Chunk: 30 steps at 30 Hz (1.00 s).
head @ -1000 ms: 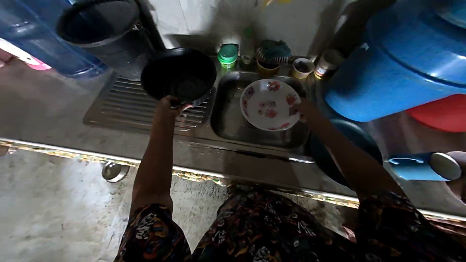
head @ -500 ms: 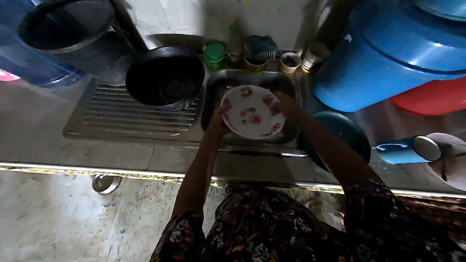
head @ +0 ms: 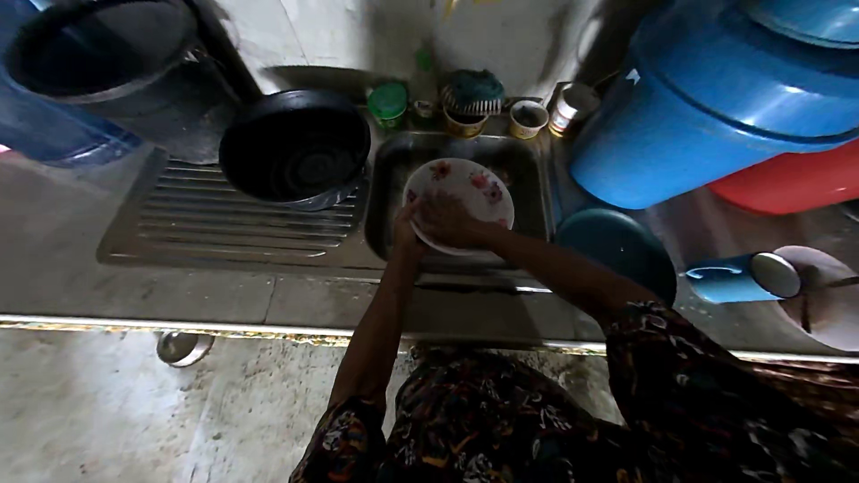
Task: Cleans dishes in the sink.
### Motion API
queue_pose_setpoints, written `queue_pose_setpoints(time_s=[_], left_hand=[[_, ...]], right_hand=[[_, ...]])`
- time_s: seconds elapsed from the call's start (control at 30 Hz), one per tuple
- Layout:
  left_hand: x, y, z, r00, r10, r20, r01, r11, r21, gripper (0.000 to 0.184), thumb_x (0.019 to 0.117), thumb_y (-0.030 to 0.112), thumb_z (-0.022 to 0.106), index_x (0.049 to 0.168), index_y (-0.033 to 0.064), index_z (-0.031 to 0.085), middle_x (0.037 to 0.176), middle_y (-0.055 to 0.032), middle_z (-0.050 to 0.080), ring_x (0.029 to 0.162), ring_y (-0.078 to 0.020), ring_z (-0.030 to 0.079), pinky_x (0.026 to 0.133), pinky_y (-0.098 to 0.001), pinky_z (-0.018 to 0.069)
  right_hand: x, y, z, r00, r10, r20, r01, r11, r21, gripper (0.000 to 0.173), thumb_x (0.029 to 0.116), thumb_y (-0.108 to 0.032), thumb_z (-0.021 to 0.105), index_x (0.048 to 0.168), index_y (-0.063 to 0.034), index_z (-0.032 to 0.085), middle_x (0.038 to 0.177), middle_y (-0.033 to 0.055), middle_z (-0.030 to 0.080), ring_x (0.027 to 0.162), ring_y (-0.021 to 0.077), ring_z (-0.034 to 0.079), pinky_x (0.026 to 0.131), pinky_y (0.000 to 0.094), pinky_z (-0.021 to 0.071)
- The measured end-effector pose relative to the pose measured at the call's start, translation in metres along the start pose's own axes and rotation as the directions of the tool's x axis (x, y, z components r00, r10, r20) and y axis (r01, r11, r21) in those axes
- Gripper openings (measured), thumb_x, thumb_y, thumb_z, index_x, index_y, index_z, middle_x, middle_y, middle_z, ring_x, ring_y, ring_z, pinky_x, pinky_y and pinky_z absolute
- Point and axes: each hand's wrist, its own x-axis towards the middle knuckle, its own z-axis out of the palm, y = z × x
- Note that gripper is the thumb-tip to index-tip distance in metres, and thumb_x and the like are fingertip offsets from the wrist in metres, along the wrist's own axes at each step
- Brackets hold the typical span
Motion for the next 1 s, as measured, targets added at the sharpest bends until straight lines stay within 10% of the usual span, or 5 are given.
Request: queue_pose_setpoints(time_s=[0.2, 0.5, 0.7, 0.8, 1.0], left_hand=[[0.003, 0.013, -0.018, 0.999, 0.016, -0.043, -0.018, 0.998, -0.055, 0.031, 0.108, 0.024, 0.042, 0.129, 0.0075, 0.056, 0.109, -0.0099, 0.071, 0.098, -0.0199, 0.071, 0.084, -0.042, 0.0606], [0.014, 0.003, -0.016, 1.0, 0.014, 0.011, -0.013, 0.998, -0.053, 0.035, 0.1109, 0.03, 0.038, 0.133, 0.0087, 0.055, 0.111, -0.0091, 0.07, 0.1, -0.0193, 0.07, 0.086, -0.0419, 0.0605], [0.021, -0.001, -0.01, 0.994, 0.097, 0.055, -0.09, 0.989, -0.116, 0.038, 0.1122, 0.04, 0.029, 0.117, 0.0152, 0.057, 0.097, 0.001, 0.069, 0.09, -0.008, 0.068, 0.08, -0.0301, 0.0594], [0.021, 0.001, -0.02, 0.989, 0.131, 0.069, -0.125, 0.988, -0.086, 0.046, 0.1127, 0.04, 0.026, 0.136, 0.0108, 0.052, 0.117, -0.0065, 0.069, 0.108, -0.0171, 0.068, 0.093, -0.0417, 0.0586], [0.01, 0.014, -0.02, 0.993, 0.116, 0.026, -0.112, 0.986, -0.125, 0.042, 0.1124, 0.039, 0.03, 0.131, 0.0105, 0.056, 0.112, -0.0076, 0.071, 0.104, -0.0197, 0.07, 0.091, -0.0435, 0.0598]], right_hand=[[-0.024, 0.006, -0.045, 0.92, -0.085, 0.382, 0.123, 0.989, -0.077, 0.051, 0.1105, -0.034, 0.044, 0.159, -0.0193, 0.041, 0.168, 0.0156, 0.029, 0.155, 0.0463, 0.018, 0.117, 0.0766, 0.0105], [0.033, 0.048, -0.018, 0.966, -0.1, -0.238, 0.029, 0.959, -0.282, 0.06, 0.1026, -0.051, 0.05, 0.156, -0.0238, 0.047, 0.167, 0.0169, 0.03, 0.154, 0.0484, 0.019, 0.121, 0.0687, 0.0165], [0.021, -0.036, -0.028, 0.997, -0.063, 0.034, 0.049, 0.949, 0.312, 0.046, 0.1116, -0.024, 0.04, 0.153, -0.0053, 0.047, 0.154, 0.0193, 0.049, 0.141, 0.0333, 0.05, 0.116, 0.0513, 0.0377], [-0.026, -0.034, -0.037, 0.988, 0.007, 0.153, -0.026, 0.991, 0.128, 0.04, 0.1111, -0.027, 0.043, 0.132, -0.003, 0.066, 0.114, 0.0221, 0.072, 0.112, 0.0398, 0.067, 0.109, 0.0615, 0.0415], [-0.149, 0.02, -0.038, 0.941, 0.191, -0.281, -0.221, 0.972, -0.08, 0.026, 0.1017, -0.014, 0.061, 0.123, -0.0059, 0.073, 0.137, 0.0142, 0.065, 0.132, 0.0401, 0.056, 0.115, 0.0695, 0.0298]])
